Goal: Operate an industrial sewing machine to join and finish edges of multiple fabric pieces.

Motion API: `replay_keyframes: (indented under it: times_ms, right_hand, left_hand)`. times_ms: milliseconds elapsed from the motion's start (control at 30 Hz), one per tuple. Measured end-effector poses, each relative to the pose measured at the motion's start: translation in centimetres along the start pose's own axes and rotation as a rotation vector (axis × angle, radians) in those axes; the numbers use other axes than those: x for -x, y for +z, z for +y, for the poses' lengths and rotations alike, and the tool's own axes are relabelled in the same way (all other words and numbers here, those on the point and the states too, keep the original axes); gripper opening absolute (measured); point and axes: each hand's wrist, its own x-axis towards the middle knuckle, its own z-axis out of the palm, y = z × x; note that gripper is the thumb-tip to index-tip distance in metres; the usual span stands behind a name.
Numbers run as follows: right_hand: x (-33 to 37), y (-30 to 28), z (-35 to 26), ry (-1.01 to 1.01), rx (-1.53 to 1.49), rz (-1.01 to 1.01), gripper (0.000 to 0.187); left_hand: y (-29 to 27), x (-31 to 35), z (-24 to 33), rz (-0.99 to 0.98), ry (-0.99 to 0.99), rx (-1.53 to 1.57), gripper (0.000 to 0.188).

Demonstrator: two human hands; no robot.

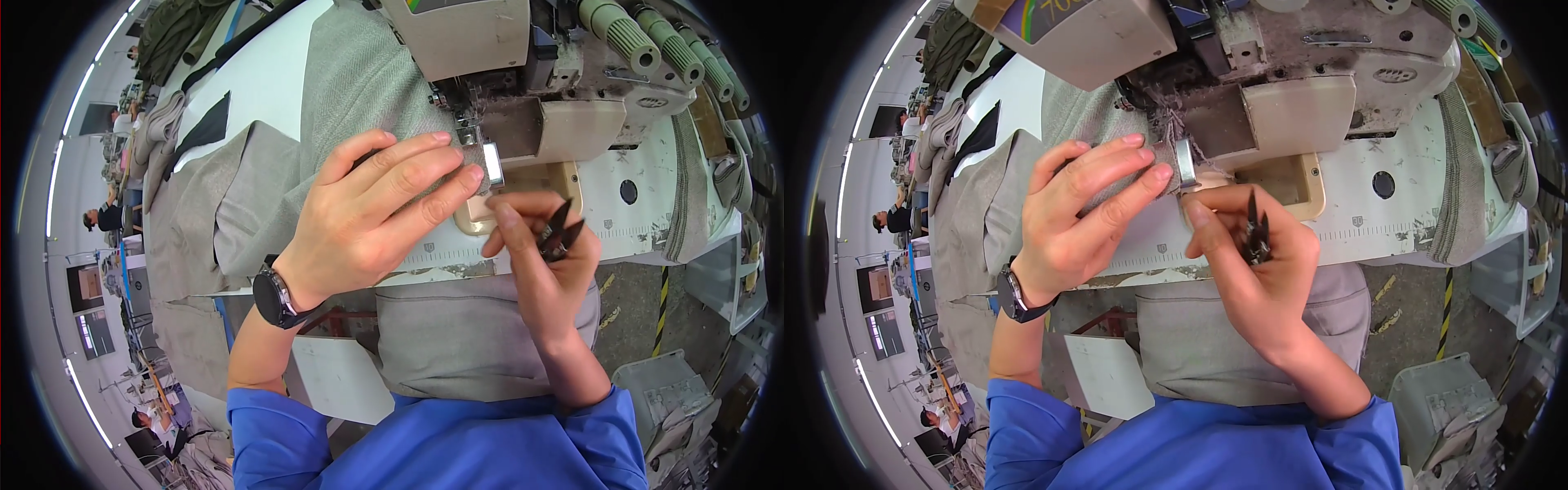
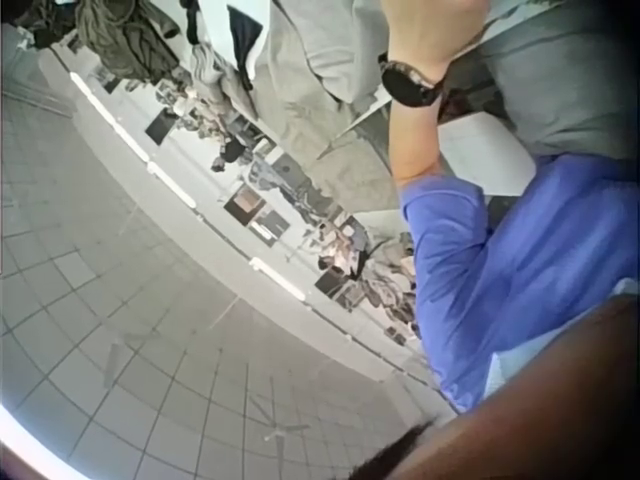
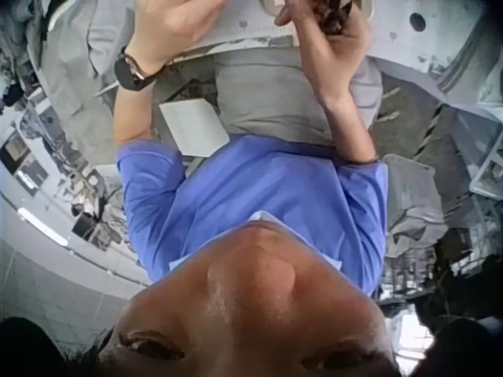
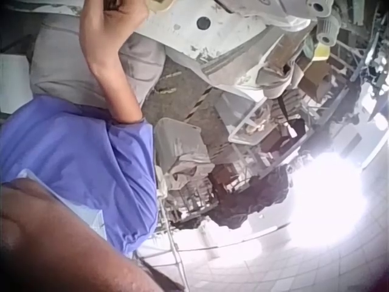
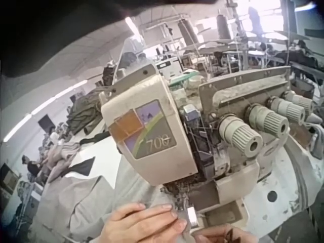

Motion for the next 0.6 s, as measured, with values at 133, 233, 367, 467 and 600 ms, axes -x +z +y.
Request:
replay_keyframes:
  times_ms: [133,233,367,467,600]
  right_hand:
    - [-0.1,-0.7,0.7,-0.323,0.242,0.053,0.014]
    - [-0.7,-1.3,0.9,-0.583,0.445,0.036,0.021]
    - [-1.6,-2.1,1.1,-0.797,0.731,-0.127,0.027]
    - [-2.0,-2.6,0.9,-0.877,0.876,-0.156,0.039]
    - [-2.5,-2.7,0.4,-0.866,0.925,-0.183,0.046]
  left_hand:
    - [-0.1,0.0,-0.2,-0.006,-0.042,0.076,0.040]
    - [0.0,0.0,-0.2,-0.006,-0.044,0.076,0.040]
    - [0.1,0.0,-0.1,0.003,-0.057,0.071,0.041]
    - [0.3,0.0,0.0,0.011,-0.067,0.076,0.042]
    - [0.5,-0.2,-0.2,0.026,-0.076,0.100,0.041]
